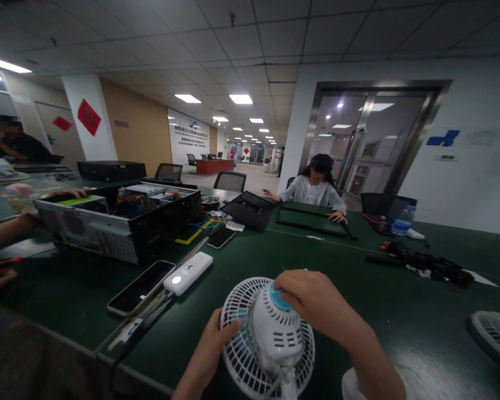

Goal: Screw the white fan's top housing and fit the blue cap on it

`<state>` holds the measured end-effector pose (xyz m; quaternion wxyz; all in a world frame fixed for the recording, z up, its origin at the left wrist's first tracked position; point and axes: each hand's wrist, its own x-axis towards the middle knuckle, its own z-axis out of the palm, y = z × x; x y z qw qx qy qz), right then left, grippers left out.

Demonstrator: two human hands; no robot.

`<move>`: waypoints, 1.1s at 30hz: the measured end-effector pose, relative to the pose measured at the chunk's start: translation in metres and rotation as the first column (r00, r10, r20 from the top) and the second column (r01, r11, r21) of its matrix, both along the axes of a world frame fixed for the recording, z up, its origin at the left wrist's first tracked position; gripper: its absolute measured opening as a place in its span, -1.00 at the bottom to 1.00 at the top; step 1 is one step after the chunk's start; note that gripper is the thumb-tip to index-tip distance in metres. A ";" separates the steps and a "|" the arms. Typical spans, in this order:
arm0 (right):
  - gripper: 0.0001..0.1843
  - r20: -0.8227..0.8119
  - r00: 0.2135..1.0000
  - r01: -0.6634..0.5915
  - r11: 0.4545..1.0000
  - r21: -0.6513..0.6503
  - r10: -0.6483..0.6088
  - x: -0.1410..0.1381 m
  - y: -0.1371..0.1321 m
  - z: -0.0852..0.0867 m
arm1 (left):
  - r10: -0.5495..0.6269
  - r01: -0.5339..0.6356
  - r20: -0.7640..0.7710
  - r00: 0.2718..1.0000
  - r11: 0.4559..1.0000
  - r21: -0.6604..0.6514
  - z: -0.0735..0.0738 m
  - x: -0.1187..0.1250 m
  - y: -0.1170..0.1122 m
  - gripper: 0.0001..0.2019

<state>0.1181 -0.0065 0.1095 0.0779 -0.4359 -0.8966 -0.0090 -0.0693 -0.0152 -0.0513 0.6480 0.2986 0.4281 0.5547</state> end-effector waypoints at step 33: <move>-0.68 -0.884 0.061 0.693 0.658 -0.296 -0.463 0.259 -0.008 -0.133 | 0.109 0.326 -0.746 0.657 0.851 0.412 0.087 0.259 0.045 -0.72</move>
